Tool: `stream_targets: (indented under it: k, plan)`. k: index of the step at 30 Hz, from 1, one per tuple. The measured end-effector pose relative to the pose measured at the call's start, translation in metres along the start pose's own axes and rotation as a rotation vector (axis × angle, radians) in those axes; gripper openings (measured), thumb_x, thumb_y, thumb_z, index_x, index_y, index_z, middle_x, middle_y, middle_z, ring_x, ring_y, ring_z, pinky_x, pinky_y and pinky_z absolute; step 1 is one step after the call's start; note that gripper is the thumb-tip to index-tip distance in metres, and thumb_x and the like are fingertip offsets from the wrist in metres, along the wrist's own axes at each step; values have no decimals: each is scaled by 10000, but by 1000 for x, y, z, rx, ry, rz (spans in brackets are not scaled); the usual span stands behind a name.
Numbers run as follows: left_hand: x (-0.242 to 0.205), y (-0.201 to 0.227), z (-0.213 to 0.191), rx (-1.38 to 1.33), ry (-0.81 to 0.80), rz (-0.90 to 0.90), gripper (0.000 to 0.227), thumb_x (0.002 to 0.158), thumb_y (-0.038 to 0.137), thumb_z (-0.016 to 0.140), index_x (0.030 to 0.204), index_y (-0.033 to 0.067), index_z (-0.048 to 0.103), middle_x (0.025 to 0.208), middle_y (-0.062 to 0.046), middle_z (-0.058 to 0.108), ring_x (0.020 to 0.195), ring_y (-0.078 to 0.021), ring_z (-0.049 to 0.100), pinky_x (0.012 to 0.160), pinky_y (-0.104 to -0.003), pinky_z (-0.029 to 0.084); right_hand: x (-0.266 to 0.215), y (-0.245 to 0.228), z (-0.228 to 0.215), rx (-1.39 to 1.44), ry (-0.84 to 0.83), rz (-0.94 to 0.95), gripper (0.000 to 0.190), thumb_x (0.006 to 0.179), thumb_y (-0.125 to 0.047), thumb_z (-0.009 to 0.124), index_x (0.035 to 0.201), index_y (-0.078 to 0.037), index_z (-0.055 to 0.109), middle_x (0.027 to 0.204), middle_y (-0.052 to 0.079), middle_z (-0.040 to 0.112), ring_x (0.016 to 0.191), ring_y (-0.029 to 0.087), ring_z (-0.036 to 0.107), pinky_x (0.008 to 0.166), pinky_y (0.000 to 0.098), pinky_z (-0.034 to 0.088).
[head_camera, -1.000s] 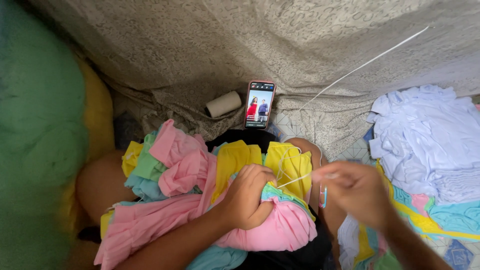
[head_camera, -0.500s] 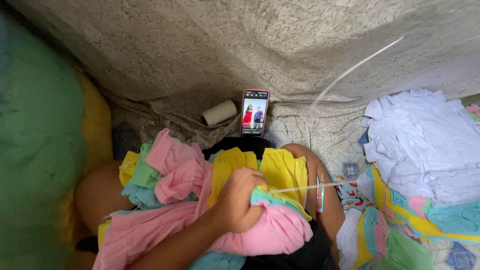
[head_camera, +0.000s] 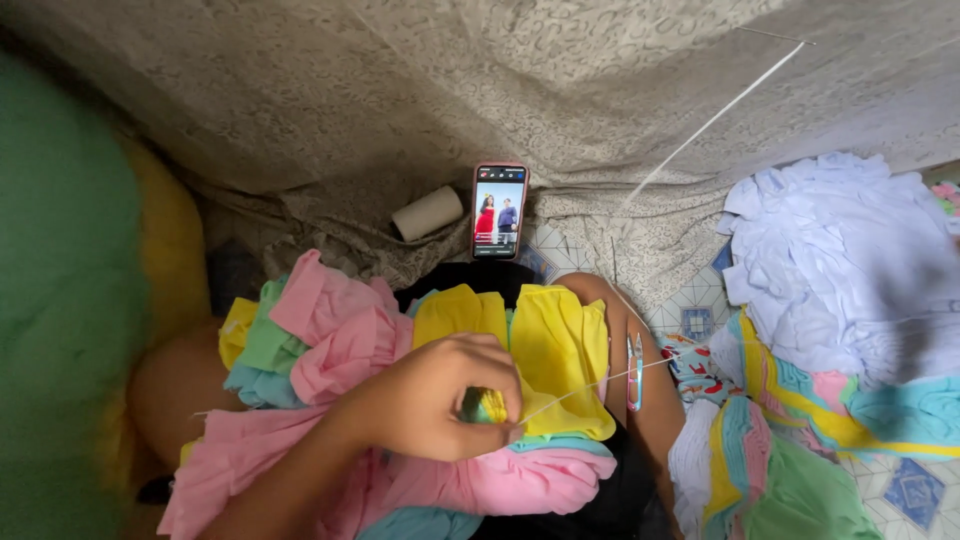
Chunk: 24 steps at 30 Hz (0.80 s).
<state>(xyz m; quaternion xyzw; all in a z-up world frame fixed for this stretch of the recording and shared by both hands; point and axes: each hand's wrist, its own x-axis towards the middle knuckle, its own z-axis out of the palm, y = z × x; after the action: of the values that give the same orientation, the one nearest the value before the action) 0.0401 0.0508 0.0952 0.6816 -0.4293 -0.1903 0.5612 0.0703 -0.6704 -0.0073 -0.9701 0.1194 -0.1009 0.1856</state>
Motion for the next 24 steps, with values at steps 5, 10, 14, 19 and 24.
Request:
stream_targets:
  k: [5, 10, 14, 19, 24]
  plan:
    - [-4, -14, -6, -272, -7, -57, 109, 871, 150, 823, 868, 163, 715, 894, 36, 735, 854, -138, 645, 860, -321, 485, -70, -170, 9, -87, -271, 206, 94, 947, -107, 738, 1013, -127, 801, 925, 40, 724, 666, 196, 553, 564, 359, 442]
    - [-4, -23, 2, -362, 57, -190, 86, 856, 137, 828, 867, 144, 743, 918, 14, 753, 887, -115, 671, 854, -275, 519, -179, -238, 87, 39, -807, -115, 574, 855, -309, 844, 487, -118, 447, 472, -40, 386, 489, 98, 355, 526, 310, 340]
    - [-8, -25, 5, -381, 125, -289, 55, 858, 151, 824, 887, 131, 782, 885, -8, 745, 845, -97, 689, 809, -231, 518, -221, -259, 133, -41, -660, 419, 147, 823, -260, 783, 954, -193, 783, 925, -43, 850, 912, 124, 781, 884, 281, 534]
    - [-9, -7, -3, -281, 160, -268, 108, 840, 135, 810, 932, 114, 759, 921, -25, 747, 865, -120, 720, 823, -262, 558, -231, -257, 131, 33, -503, 525, 145, 821, -281, 825, 859, -184, 725, 769, -35, 844, 839, 142, 750, 837, 308, 480]
    - [-14, 0, -8, -221, 65, -14, 75, 853, 115, 803, 854, 131, 729, 979, -43, 732, 935, -187, 737, 885, -335, 575, -248, -171, 115, 1009, -623, 882, 306, 788, 200, 689, 1090, 148, 688, 1096, 185, 656, 876, 406, 711, 822, 535, 587]
